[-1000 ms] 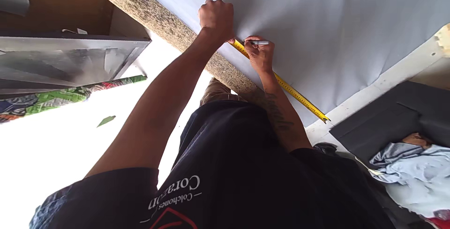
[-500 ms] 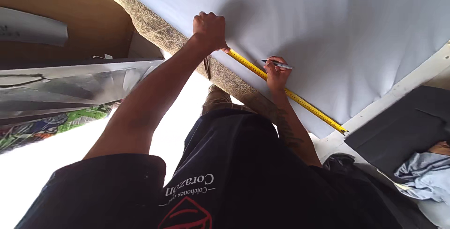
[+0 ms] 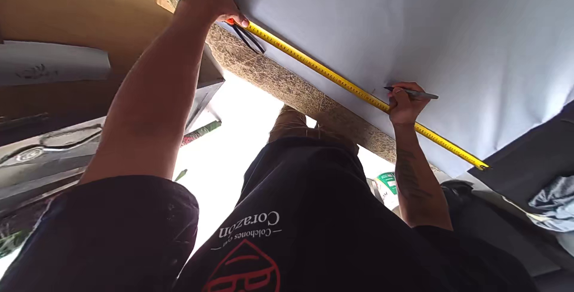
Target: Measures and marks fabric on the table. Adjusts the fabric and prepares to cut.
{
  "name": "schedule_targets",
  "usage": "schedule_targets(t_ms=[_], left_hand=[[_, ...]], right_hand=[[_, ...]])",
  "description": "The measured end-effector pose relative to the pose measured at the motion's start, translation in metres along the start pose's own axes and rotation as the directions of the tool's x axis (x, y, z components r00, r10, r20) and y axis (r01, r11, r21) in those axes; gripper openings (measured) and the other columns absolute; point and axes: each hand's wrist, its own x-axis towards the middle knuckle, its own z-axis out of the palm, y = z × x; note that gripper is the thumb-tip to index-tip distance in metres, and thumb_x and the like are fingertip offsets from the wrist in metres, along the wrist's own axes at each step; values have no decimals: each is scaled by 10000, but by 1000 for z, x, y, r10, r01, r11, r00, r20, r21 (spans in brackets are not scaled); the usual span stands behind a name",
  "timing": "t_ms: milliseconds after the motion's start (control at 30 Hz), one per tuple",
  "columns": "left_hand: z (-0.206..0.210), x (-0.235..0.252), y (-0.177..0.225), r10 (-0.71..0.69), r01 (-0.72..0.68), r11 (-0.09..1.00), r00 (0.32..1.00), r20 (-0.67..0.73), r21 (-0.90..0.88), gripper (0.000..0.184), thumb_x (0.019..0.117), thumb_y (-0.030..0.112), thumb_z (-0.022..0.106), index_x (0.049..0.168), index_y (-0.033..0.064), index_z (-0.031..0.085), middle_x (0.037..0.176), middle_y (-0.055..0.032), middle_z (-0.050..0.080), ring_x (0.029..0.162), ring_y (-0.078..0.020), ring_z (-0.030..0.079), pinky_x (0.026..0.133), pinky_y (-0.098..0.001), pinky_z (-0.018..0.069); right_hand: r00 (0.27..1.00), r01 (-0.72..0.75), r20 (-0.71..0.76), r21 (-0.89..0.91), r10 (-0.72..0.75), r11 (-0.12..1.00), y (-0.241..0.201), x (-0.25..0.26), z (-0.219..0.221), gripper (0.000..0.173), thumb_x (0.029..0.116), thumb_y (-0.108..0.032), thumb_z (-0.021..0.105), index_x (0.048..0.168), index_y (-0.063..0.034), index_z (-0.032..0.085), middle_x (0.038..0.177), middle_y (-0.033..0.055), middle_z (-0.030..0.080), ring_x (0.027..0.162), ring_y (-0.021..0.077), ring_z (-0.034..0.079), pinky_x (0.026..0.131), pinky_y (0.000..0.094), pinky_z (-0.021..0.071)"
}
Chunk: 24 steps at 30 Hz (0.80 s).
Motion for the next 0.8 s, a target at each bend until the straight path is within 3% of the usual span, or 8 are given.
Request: schedule_targets(t_ms=[133, 267, 333, 433, 533, 633, 800], left_hand=[[-4, 2, 6, -16, 16, 1000, 1000, -5, 16, 749, 655, 483, 916, 1178, 3, 680, 1261, -329, 628, 1220, -538, 575, 946, -787, 424], [2, 1, 5, -11, 11, 1000, 1000, 2, -28, 769, 676, 458, 919, 1215, -22, 655, 1260, -335, 625, 1221, -540, 570, 966, -788, 398], [-1, 1, 7, -13, 13, 1000, 1000, -10, -23, 762, 672, 449, 921, 1206, -24, 655, 1257, -333, 625, 1220, -536, 571, 969, -785, 397], [1, 7, 5, -22, 22, 1000, 1000, -14, -6, 742, 660, 457, 919, 1179, -12, 672, 1230, -322, 644, 1203, -528, 584, 964, -781, 398], [5, 7, 5, -32, 33, 999, 999, 16, -37, 734, 675, 430, 919, 1206, -1, 655, 1231, -327, 637, 1190, -536, 590, 924, -790, 419], [6, 6, 6, -21, 22, 999, 1000, 14, -45, 658, 676, 406, 916, 1146, 11, 680, 1153, -322, 661, 1114, -538, 616, 857, -786, 432], [4, 7, 5, -30, 34, 996, 999, 43, -77, 646, 695, 384, 912, 1167, 12, 675, 1183, -318, 655, 1142, -530, 609, 886, -783, 429]], right_hand=[[997, -40, -63, 57, 43, 998, -12, 10, 23, 121, 958, -59, 595, 1007, -92, 700, 753, -30, 708, 497, 39, 561, 432, 195, 470], [996, -14, 91, -56, 19, 998, -41, 22, 128, 136, 947, -75, 650, 1068, -48, 705, 832, -18, 710, 583, 27, 583, 503, 203, 494], [983, 87, 164, 14, -88, 996, -36, 37, 184, 132, 910, -12, 668, 1025, 32, 716, 811, 33, 713, 602, 41, 602, 528, 223, 513], [970, 129, 194, 88, -144, 988, -28, 52, 232, 88, 888, 34, 661, 957, 40, 715, 779, 43, 704, 626, 37, 616, 563, 215, 528], [967, 135, 212, 41, -141, 990, -21, 57, 242, 87, 887, 34, 650, 938, 29, 721, 752, 26, 687, 599, 13, 578, 537, 196, 488], [959, 140, 244, 35, -144, 990, -20, 58, 242, 98, 895, 45, 649, 960, 44, 722, 769, 41, 700, 615, 24, 604, 555, 200, 516], [951, 161, 275, -57, -140, 985, -21, 58, 247, 103, 892, 28, 653, 954, 39, 735, 753, 39, 698, 602, 14, 590, 544, 192, 498]])
